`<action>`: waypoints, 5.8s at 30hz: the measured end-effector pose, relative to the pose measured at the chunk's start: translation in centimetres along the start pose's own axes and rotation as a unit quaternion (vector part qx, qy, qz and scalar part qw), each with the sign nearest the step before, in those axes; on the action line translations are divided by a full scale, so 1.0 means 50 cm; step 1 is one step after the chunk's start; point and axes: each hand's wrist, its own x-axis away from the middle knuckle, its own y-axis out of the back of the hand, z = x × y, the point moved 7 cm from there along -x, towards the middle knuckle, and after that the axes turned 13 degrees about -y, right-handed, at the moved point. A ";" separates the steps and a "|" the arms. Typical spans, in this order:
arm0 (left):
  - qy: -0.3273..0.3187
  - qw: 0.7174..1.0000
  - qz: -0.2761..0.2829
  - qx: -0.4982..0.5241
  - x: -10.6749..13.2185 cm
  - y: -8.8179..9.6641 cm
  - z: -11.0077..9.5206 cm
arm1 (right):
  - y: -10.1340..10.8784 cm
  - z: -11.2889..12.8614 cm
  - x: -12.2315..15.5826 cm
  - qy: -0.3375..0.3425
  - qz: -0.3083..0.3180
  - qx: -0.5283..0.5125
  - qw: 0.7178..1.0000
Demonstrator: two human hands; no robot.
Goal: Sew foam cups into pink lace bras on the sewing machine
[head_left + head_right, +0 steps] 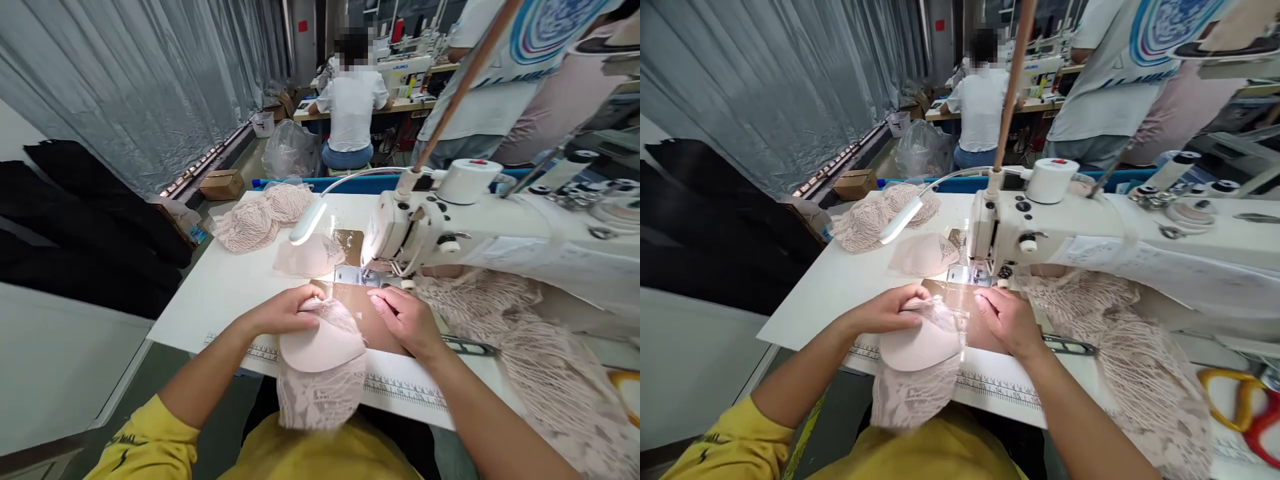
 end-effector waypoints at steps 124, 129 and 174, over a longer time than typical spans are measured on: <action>-0.316 0.853 0.066 -0.411 -0.184 -0.089 0.013 | -0.050 -0.015 -0.011 -0.053 0.027 0.256 0.965; -0.323 0.853 0.067 -0.404 -0.185 -0.086 0.016 | -0.049 -0.015 -0.011 -0.052 0.026 0.244 0.968; -0.117 0.926 0.144 -0.329 -0.145 -0.023 0.004 | -0.051 0.003 0.001 0.037 0.089 0.160 0.982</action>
